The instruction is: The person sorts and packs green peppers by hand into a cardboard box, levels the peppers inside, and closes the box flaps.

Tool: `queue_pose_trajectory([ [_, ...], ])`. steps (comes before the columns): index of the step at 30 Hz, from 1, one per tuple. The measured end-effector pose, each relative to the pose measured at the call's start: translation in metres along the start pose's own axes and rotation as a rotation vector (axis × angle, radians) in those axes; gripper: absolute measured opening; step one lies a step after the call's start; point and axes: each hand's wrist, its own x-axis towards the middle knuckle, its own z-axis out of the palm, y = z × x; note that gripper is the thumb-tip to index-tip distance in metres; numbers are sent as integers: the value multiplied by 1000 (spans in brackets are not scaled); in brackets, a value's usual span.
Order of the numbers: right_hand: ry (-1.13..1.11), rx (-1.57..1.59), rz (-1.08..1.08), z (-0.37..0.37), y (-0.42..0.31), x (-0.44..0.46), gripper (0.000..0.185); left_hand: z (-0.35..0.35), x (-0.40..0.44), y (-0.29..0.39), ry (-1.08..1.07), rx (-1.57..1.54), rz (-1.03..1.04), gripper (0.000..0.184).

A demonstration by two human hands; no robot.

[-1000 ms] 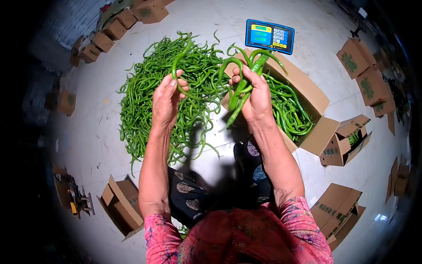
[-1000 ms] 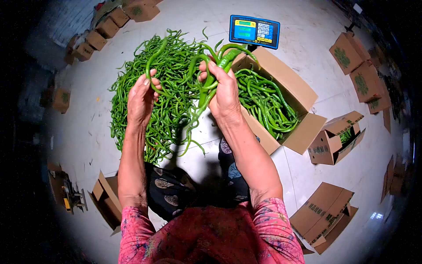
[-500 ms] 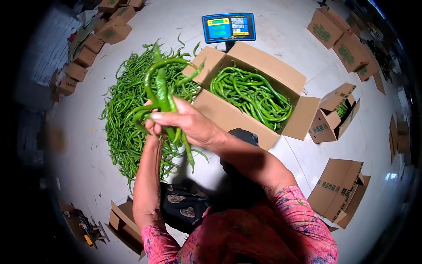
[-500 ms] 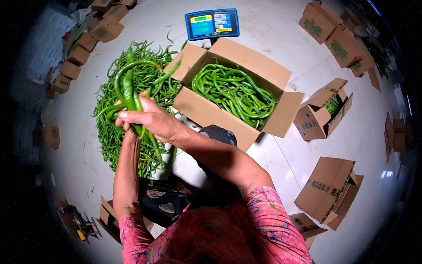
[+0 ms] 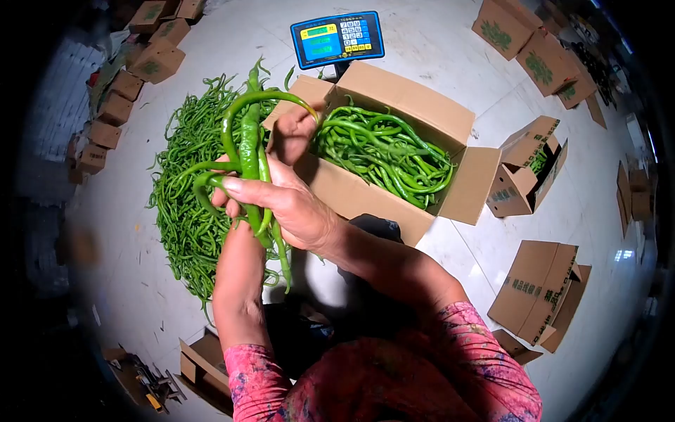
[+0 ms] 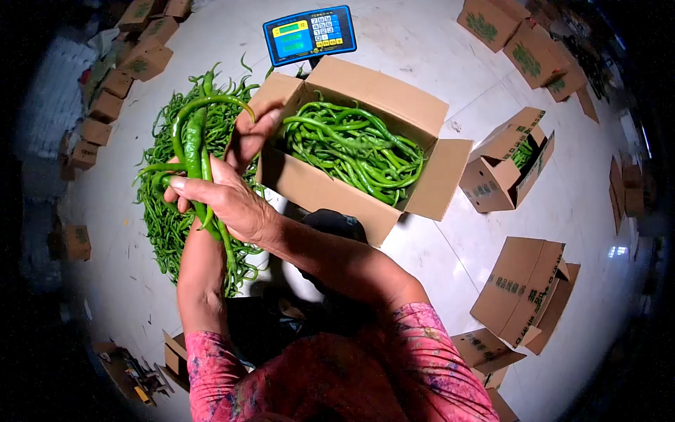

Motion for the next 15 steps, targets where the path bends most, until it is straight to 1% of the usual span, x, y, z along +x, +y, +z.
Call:
queue_pose_trajectory([
  [1, 8, 3, -22, -2, 0, 1, 44, 1, 4, -4, 125, 111, -15, 34],
  [3, 21, 9, -67, -6, -1, 4, 43, 5, 7, -37, 226, -577, -142, 44],
  [4, 48, 16, -91, -6, -4, 4, 41, -6, -2, -64, 159, -677, -119, 43],
  [5, 95, 66, -123, -8, -2, 5, 40, -13, -28, -39, 138, -888, -100, 40],
  [6, 138, 83, -99, -9, -4, 5, 40, -21, -54, -10, 115, -1099, -87, 37],
  [8, 239, 98, -58, -13, -8, 7, 39, -25, -69, -31, 303, -1031, -127, 34],
  [9, 194, 157, -141, -20, -2, 13, 37, -36, -82, -42, 417, -985, -139, 32],
  [10, 221, 133, -125, -19, -4, 12, 36, -50, -89, -18, 421, -823, -209, 24],
  [12, 246, 109, -112, -21, -4, 12, 36, -67, -103, 6, 317, -898, -153, 30],
  [13, 224, 64, -123, -24, -3, 16, 35, -69, -104, 25, 358, -970, -122, 34],
  [14, 232, 68, -96, -26, -3, 16, 34, -80, -105, 22, 308, -1006, -85, 37],
  [15, 243, 71, -69, -26, -4, 15, 33, -84, -109, 33, 263, -965, -58, 39],
])
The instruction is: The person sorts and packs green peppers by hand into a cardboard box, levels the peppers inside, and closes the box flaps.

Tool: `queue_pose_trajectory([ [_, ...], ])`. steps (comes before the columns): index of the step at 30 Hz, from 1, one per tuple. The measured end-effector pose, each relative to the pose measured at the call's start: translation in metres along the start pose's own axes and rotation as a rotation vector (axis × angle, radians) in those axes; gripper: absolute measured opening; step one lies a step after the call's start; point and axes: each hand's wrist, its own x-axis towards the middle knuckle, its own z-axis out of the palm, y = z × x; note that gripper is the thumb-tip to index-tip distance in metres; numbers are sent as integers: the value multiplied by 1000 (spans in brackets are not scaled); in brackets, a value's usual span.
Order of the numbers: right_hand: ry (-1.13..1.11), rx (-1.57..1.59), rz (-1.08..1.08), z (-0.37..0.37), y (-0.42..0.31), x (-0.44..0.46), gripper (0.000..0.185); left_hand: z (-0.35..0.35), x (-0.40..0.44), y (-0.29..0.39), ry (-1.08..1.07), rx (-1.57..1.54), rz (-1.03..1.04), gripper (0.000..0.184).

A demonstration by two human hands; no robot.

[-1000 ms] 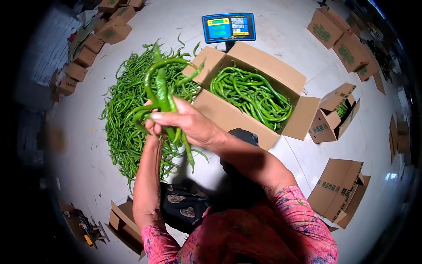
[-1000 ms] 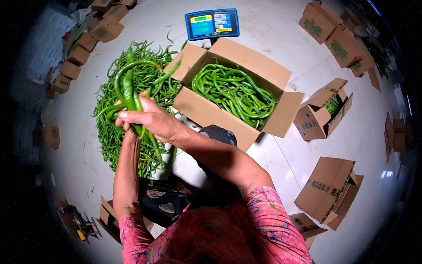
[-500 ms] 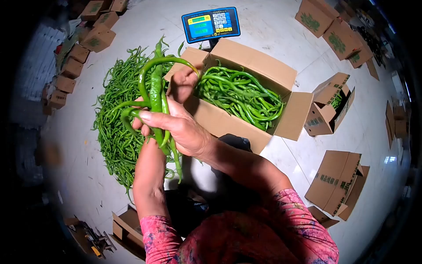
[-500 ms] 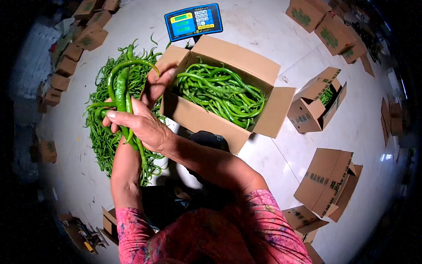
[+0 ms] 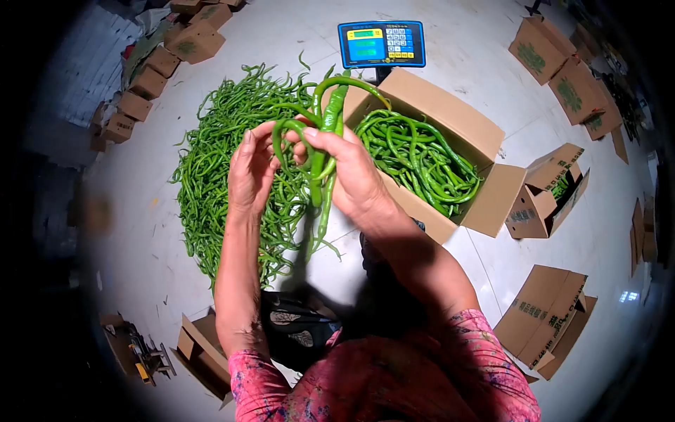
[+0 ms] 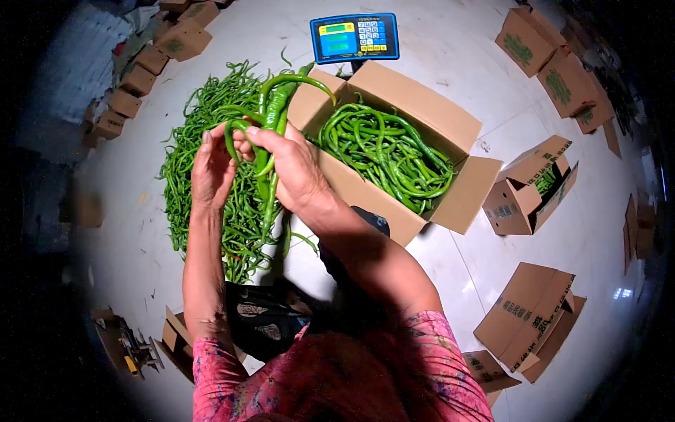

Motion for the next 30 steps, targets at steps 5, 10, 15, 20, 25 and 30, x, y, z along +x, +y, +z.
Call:
queue_pose_trajectory([
  [5, -14, -1, -2, -2, 9, 3, 32, 42, -25, 27, 427, 534, 173, 30],
  [10, -34, -13, -51, 1, 11, 6, 30, 60, -39, 22, 288, 642, 228, 17],
  [15, -97, -21, -33, 2, 19, 6, 30, 61, -38, 9, 204, 389, 77, 25],
  [20, -42, 25, -109, -1, 7, 6, 29, 33, -28, 19, 184, 191, 43, 34],
  [25, 33, -101, -202, -3, -2, 2, 29, -1, -21, 10, 224, 118, 42, 31],
  [30, -243, -404, -180, 19, 9, -13, 37, -19, -14, -27, 116, 293, -42, 35],
])
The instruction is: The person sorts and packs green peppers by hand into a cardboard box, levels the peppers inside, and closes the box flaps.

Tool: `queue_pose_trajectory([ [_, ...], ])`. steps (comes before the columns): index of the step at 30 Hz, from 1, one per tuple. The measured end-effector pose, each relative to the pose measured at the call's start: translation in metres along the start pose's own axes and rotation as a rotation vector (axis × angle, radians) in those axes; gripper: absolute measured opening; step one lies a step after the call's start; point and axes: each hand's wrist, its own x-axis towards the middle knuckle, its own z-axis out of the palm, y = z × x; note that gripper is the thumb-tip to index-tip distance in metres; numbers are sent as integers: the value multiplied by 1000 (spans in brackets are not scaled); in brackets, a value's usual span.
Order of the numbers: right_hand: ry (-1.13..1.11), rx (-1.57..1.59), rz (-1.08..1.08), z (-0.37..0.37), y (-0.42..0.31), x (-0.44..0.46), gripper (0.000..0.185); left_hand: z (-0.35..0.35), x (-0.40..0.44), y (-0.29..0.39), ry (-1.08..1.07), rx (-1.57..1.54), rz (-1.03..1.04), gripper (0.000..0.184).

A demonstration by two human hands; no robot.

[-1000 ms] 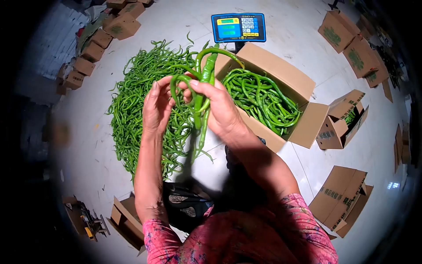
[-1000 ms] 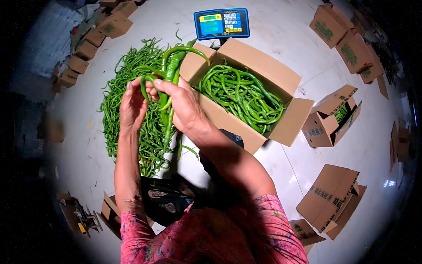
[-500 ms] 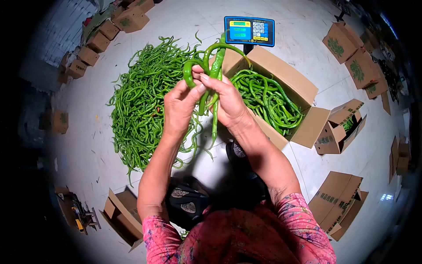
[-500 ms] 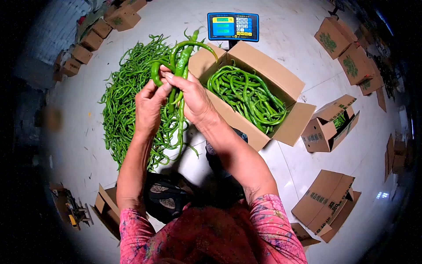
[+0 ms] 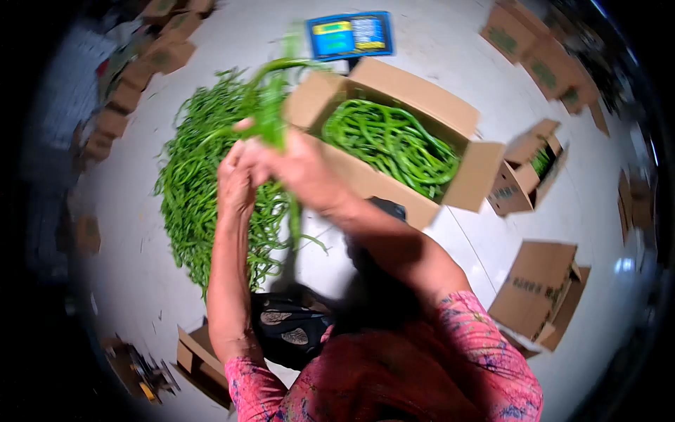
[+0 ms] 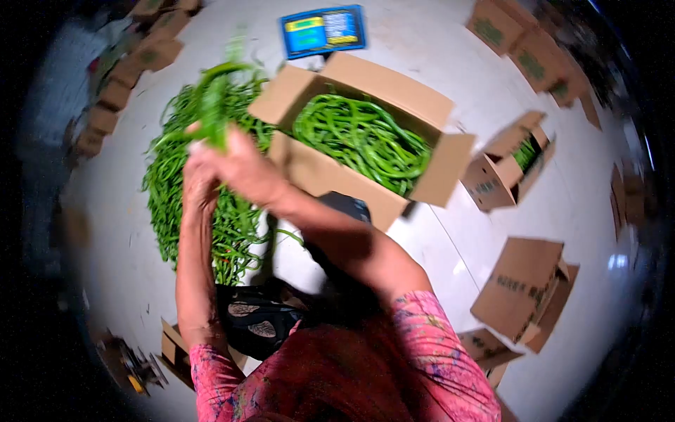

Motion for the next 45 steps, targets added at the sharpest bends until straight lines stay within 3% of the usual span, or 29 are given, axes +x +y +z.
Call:
queue_pose_trajectory([
  [4, -97, 3, 116, 13, 6, -9, 53, 48, -5, -28, -38, -81, -207, 26],
  [6, -101, 6, 85, 12, 5, -6, 54, 64, 2, -37, -117, 34, -276, 27],
  [8, -65, -27, 50, 8, -3, -7, 51, 89, 19, -50, -275, 287, -317, 34],
  [13, -4, -58, 32, 11, -8, -10, 51, 151, 15, -42, -512, 280, -184, 61],
  [14, -4, -85, 42, 12, -11, -12, 51, 153, 13, -36, -494, 245, -216, 58],
  [18, 134, -205, 12, 22, 1, -16, 48, 116, 6, -27, -428, 289, -339, 40],
  [19, 136, -370, -33, 22, 21, -14, 49, 102, -1, -34, -392, 261, -360, 39],
  [23, -37, -408, 50, 33, 28, -21, 53, 41, -31, -41, -226, 227, -546, 40],
  [24, -155, -473, 221, 35, 13, -22, 54, 30, -39, -40, -209, 205, -585, 41],
  [28, -189, -363, 78, 56, 50, -41, 67, 6, -61, -39, -8, 69, -633, 40],
  [29, -201, -359, 95, 58, 46, -42, 74, 3, -57, -41, -30, 78, -667, 42],
  [30, -261, -310, 202, 58, 38, -41, 72, 3, -59, -40, -34, 84, -675, 44],
  [32, -236, -130, 193, 54, 17, -33, 65, 0, -62, -45, -94, 88, -677, 46],
  [33, -158, -175, 113, 54, 16, -32, 62, -5, -68, -52, -84, -156, -702, 47],
  [34, -80, -221, 35, 55, 17, -32, 59, 11, -63, -32, -69, 81, -768, 43],
  [36, -35, -194, 53, 57, 20, -34, 53, 4, -64, -42, -125, 87, -792, 36],
  [39, -189, -43, 410, 48, 9, -29, 45, 17, -58, -25, -197, 118, -768, 33],
  [42, -218, 20, 337, 58, 25, -31, 47, 16, -55, -27, -263, 188, -752, 33],
  [43, -327, 125, 512, 45, 2, -18, 40, 14, -55, -29, -247, 179, -796, 34],
  [45, -312, -129, 324, 39, 2, -18, 33, 14, -52, -30, -243, 192, -845, 33],
])
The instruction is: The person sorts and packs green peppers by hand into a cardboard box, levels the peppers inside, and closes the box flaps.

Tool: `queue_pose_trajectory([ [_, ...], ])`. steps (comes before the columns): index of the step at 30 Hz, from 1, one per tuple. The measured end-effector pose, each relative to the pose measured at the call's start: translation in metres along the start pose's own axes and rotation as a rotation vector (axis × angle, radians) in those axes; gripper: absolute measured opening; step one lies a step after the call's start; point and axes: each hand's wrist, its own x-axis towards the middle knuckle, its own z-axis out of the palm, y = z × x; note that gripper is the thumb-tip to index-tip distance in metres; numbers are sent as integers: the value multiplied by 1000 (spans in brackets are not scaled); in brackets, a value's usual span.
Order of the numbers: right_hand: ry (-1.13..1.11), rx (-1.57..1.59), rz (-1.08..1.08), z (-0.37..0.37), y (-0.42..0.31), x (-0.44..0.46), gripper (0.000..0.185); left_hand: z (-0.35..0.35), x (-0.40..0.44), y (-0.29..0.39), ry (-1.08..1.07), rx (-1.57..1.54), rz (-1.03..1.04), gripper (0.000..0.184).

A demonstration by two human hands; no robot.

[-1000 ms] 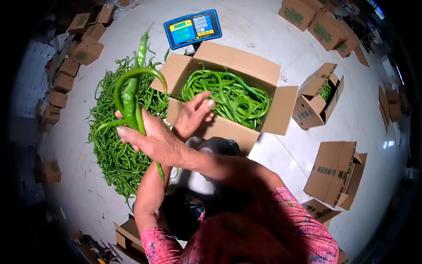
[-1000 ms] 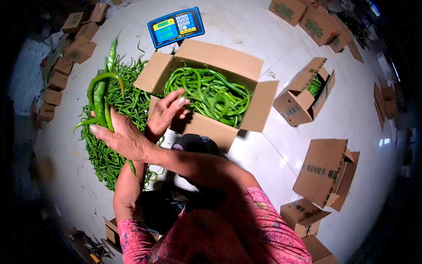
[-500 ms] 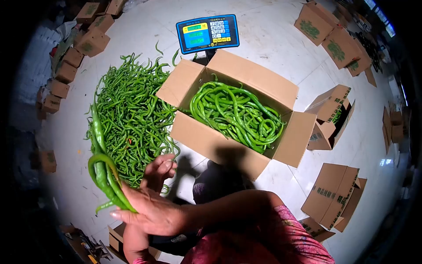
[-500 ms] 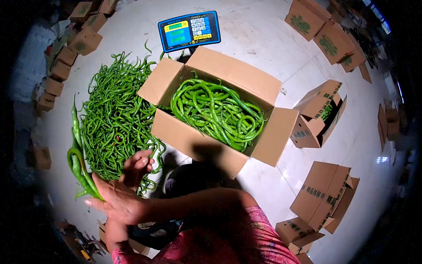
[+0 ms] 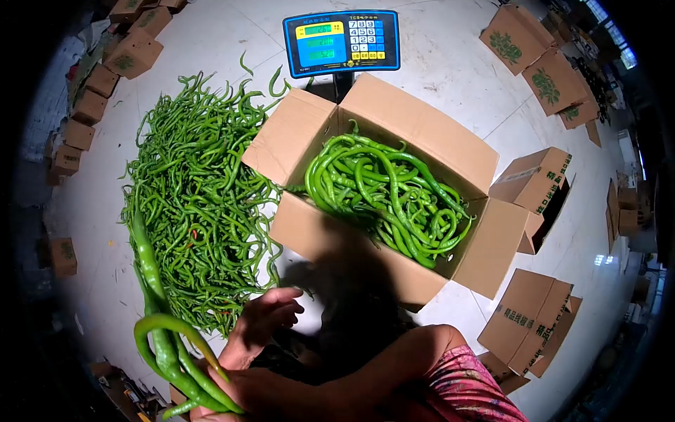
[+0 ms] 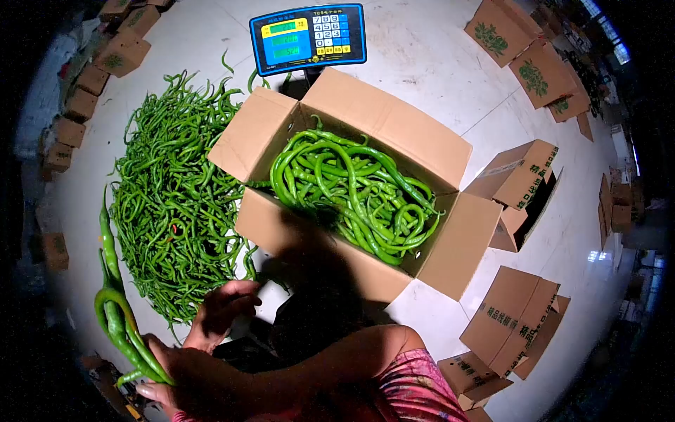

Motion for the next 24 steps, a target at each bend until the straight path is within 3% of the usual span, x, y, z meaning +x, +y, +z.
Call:
queue_pose_trajectory([
  [3, 328, -109, -715, 17, 49, 4, 35, -1, 1, -5, -12, -36, -21, 33],
  [5, 81, 227, -278, 9, 44, -11, 36, -2, 1, -3, -32, -34, -27, 32],
  [7, 141, 188, -253, 9, 41, -9, 37, -2, -1, 1, -65, -14, -20, 32],
  [9, 292, 228, -366, 16, 45, -5, 38, -2, -1, 3, -70, -5, 6, 31],
  [11, 185, 201, -181, 4, 30, -3, 41, -5, -5, 6, -90, 0, 95, 30],
  [12, 129, 191, -88, -3, 22, -1, 42, -6, -10, 9, -96, -10, 276, 32],
  [14, 249, 698, 206, -10, 13, 6, 42, -10, -17, 6, -19, 103, 495, 31],
  [16, 338, 1204, 564, -8, 8, 12, 41, -18, -21, -2, 92, 211, 580, 30],
  [18, 319, 743, 511, -6, 20, 7, 40, -32, -15, -4, 117, 140, 527, 30],
  [19, 251, 390, 360, -12, 35, -1, 41, -32, -13, -6, 30, -486, 282, 31],
  [20, 241, 30, 214, -18, 51, -9, 43, -29, -25, -6, 88, -544, 405, 39],
  [22, 267, -53, 205, -37, 64, -12, 43, -23, -40, -1, 115, -673, 521, 56],
  [24, 445, -294, 86, -38, 10, 16, 40, -13, -49, 14, 14, -658, 606, 70],
])
